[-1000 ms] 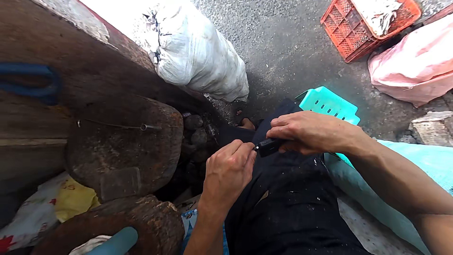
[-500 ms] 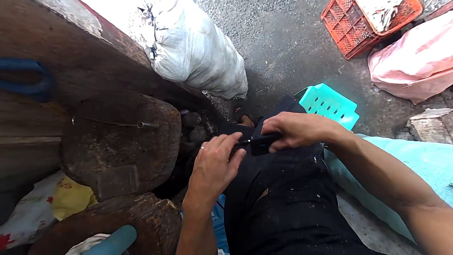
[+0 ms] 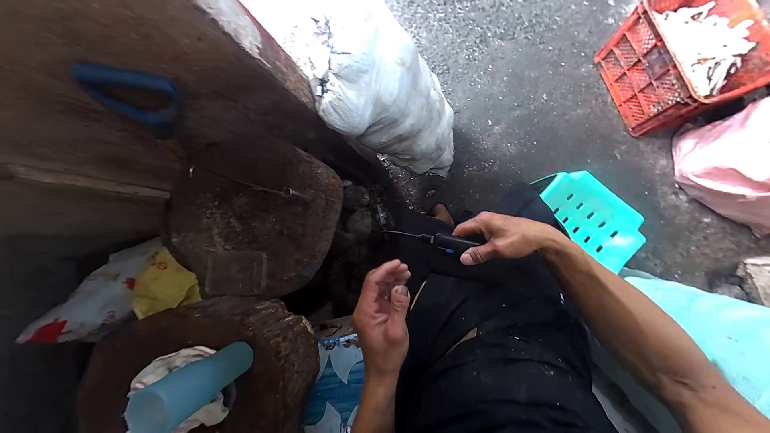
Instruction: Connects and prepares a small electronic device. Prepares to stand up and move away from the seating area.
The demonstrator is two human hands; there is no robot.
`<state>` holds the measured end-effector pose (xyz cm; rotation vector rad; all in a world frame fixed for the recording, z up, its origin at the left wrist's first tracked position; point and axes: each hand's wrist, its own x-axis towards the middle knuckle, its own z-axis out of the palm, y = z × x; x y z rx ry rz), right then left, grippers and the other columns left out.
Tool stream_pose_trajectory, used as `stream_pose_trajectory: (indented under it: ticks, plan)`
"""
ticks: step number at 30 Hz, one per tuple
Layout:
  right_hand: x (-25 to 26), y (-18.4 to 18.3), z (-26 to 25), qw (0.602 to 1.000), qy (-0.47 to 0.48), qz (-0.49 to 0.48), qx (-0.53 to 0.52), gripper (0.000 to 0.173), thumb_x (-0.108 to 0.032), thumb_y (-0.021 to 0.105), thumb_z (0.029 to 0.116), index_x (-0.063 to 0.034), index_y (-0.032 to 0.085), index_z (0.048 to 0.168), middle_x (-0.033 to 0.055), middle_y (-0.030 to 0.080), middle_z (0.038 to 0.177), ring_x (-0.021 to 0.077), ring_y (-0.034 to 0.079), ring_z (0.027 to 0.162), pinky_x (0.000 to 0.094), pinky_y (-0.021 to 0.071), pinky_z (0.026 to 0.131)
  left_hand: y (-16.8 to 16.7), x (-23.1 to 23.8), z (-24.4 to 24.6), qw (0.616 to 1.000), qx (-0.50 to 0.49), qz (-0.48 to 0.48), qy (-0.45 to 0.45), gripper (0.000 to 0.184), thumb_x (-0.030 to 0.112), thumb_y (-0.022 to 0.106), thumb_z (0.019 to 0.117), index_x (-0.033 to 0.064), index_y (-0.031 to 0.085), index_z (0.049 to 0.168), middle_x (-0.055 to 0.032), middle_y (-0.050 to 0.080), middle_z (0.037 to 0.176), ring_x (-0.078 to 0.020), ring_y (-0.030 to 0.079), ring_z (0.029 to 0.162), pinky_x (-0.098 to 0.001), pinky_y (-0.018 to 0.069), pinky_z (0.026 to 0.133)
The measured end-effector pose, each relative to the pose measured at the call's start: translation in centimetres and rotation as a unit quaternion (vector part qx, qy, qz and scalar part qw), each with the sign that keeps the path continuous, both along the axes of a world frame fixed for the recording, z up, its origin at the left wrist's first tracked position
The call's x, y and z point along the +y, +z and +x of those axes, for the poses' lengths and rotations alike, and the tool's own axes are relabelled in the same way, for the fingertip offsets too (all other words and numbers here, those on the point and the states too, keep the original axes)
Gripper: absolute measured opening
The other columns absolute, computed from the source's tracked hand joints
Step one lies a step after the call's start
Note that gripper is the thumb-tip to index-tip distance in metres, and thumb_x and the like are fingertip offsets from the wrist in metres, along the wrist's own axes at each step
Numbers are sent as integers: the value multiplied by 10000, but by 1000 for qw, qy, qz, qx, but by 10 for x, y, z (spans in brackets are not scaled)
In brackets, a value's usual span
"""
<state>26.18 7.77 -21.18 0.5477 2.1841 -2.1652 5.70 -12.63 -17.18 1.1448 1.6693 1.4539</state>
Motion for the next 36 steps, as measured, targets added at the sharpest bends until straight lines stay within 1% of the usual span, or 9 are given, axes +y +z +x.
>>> stream_pose_trajectory:
  ticks: [4, 7, 13, 20, 23, 25, 27, 33, 36]
  plan:
    - [-11, -1, -15, 999, 14, -29, 28, 308, -298, 678, 978, -47, 681, 1157, 11, 700, 931, 26, 643, 817, 228, 546, 753, -18, -19, 13, 987, -138, -82, 11, 496, 227, 549, 1022, -79, 448, 1399, -149, 652, 1232, -233, 696, 1030, -403, 608, 884]
    - [-18, 4, -27, 998, 30, -36, 35, 315, -293, 675, 982, -47, 680, 1180, 10, 711, 968, 24, 659, 859, 224, 555, 787, -21, -20, 20, 967, -229, -107, -19, 569, 201, 595, 999, -109, 398, 1434, -152, 678, 1194, -220, 709, 1003, -408, 608, 894]
    - [-26, 17, -38, 999, 35, -18, 25, 358, -284, 707, 959, -55, 669, 1232, 21, 714, 1004, 47, 666, 876, 237, 562, 803, -27, -13, 14, 932, -350, -93, -18, 477, 39, 657, 929, -78, 469, 1352, -177, 699, 1097, -249, 727, 885, -409, 639, 765]
    - [-29, 14, -24, 996, -49, -44, 60, 377, -336, 584, 1040, -46, 670, 1265, 13, 712, 954, 47, 651, 830, 236, 550, 766, -30, -20, 20, 933, -354, -64, 28, 382, 95, 706, 903, -75, 592, 1225, -178, 732, 1010, -246, 743, 805, -397, 648, 663]
    - [-26, -13, -10, 992, -102, 67, -20, 403, -344, 568, 1042, -34, 655, 1285, 95, 714, 1098, 144, 687, 971, 331, 569, 890, -24, -32, 17, 926, -367, -38, 74, 405, 88, 715, 900, -42, 581, 1259, -162, 740, 1021, -240, 752, 802, -399, 652, 656]
    - [-32, -36, -2, 977, -68, 169, -114, 457, -367, 620, 1005, -37, 649, 1318, 178, 662, 1260, 307, 630, 1180, 522, 490, 1038, -20, -38, 14, 924, -368, -22, 101, 411, 65, 706, 892, -16, 575, 1272, -144, 747, 1023, -232, 758, 805, -395, 654, 653]
    - [-40, -46, 1, 960, -15, 198, -197, 521, -489, 633, 966, -127, 648, 1340, 146, 600, 1376, 365, 524, 1311, 659, 404, 1043, -19, -39, 10, 926, -359, -9, 118, 408, 46, 696, 888, -8, 570, 1273, -143, 746, 1024, -235, 759, 805, -401, 655, 653]
    - [-43, -57, -6, 944, 24, 226, -238, 580, -584, 634, 919, -203, 637, 1356, 55, 540, 1483, 330, 435, 1410, 692, 337, 1061, -15, -37, 8, 943, -297, -28, 146, 375, -11, 632, 905, -67, 554, 1268, -144, 731, 999, -226, 738, 765, -376, 647, 637]
    - [-42, -67, -9, 950, 67, 224, -209, 441, -504, 603, 964, -130, 713, 1169, 111, 635, 1320, 351, 513, 1321, 685, 372, 1014, -14, -36, 10, 947, -286, -26, 142, 350, -1, 642, 909, -72, 564, 1243, -154, 725, 985, -233, 733, 762, -378, 645, 639]
